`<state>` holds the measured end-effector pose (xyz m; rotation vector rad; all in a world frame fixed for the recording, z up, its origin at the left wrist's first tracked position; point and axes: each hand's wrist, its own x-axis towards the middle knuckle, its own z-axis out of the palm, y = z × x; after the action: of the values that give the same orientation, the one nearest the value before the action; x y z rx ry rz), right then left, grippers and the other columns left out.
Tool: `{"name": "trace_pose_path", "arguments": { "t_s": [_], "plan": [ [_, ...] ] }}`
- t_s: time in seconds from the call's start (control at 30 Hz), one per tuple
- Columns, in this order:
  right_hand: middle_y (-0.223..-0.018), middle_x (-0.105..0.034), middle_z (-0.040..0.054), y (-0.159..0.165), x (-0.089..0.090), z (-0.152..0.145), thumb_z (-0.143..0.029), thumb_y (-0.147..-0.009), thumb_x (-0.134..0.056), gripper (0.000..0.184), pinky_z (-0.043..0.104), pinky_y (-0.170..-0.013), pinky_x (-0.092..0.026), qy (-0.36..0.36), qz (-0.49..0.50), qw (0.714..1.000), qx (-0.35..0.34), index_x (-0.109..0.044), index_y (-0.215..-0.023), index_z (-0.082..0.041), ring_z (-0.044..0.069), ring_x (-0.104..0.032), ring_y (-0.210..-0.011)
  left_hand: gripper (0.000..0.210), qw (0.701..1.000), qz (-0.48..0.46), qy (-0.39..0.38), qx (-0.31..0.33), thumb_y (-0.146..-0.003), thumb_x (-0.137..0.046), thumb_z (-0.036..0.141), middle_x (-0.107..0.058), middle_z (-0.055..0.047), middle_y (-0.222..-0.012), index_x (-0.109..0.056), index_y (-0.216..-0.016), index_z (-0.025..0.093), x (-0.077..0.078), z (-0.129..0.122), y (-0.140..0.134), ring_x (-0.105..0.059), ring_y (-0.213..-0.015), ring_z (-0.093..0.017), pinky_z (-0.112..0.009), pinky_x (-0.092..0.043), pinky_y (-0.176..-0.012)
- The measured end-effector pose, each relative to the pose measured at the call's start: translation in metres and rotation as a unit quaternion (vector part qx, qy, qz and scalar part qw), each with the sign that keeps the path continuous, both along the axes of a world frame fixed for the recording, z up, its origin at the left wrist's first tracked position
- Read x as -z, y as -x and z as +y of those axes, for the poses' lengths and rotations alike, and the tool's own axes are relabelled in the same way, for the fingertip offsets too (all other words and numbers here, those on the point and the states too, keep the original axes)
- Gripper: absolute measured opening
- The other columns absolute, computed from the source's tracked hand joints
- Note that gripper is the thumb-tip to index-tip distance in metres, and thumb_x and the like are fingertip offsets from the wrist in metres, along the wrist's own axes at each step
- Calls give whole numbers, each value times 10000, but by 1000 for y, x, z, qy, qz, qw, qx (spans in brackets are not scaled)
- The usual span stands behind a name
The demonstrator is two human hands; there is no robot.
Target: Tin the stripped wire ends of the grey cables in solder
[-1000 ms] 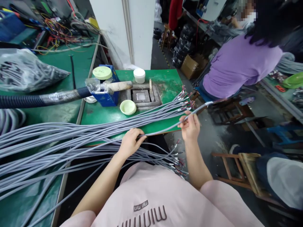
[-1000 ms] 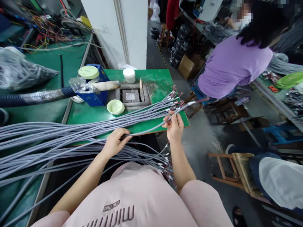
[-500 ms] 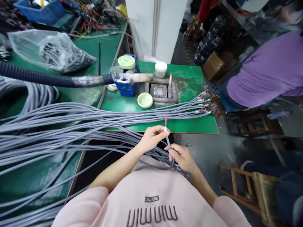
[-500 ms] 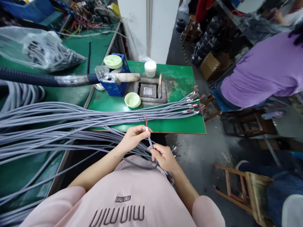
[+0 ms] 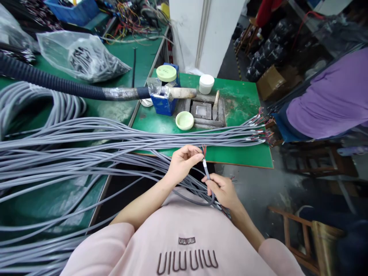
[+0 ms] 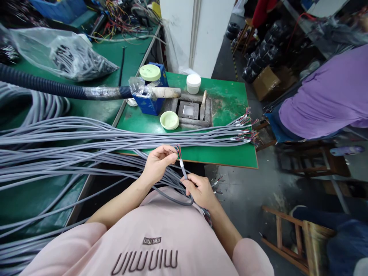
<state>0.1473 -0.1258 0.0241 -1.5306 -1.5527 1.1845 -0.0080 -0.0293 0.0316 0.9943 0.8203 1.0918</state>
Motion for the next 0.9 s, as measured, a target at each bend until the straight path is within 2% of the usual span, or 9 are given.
{"name": "trace_pose_path", "arguments": {
  "t_s": [0.13,0.37,0.53,0.9],
  "plan": [
    [-508,-595,-39,0,1,0,-316,-902,-470,242,201,-503,-408,7,25,1000,5,-669,-854,-186,84,-506,-445,240,1000,-3,-7,9,-713,-758,380,-574,29,-602,-651,-752,168,4,-3,-2,-484,-533,-66,-193,-428,-527],
    [-491,-589,-35,1,0,-1,-320,-896,-468,260,205,-480,-394,20,34,999,12,-684,-866,-179,88,-492,-430,226,999,5,-45,-8,-677,-785,366,-600,8,-684,-697,-763,176,0,-7,-6,-500,-600,-78,-202,-414,-544],
    [-495,-587,-38,2,0,0,-307,-896,-473,246,205,-490,-399,9,19,1000,1,-683,-867,-184,87,-490,-436,236,1000,4,-12,-11,-685,-773,384,-596,25,-610,-701,-778,180,-3,-7,-6,-474,-533,-70,-206,-411,-517],
    [-507,-568,-38,2,-3,2,-307,-907,-455,249,202,-495,-395,4,7,1000,-24,-654,-828,-180,87,-497,-452,232,1000,-2,16,-3,-671,-782,355,-627,12,-633,-696,-768,162,-2,-3,-3,-486,-518,-60,-195,-421,-496]
  ]
}}
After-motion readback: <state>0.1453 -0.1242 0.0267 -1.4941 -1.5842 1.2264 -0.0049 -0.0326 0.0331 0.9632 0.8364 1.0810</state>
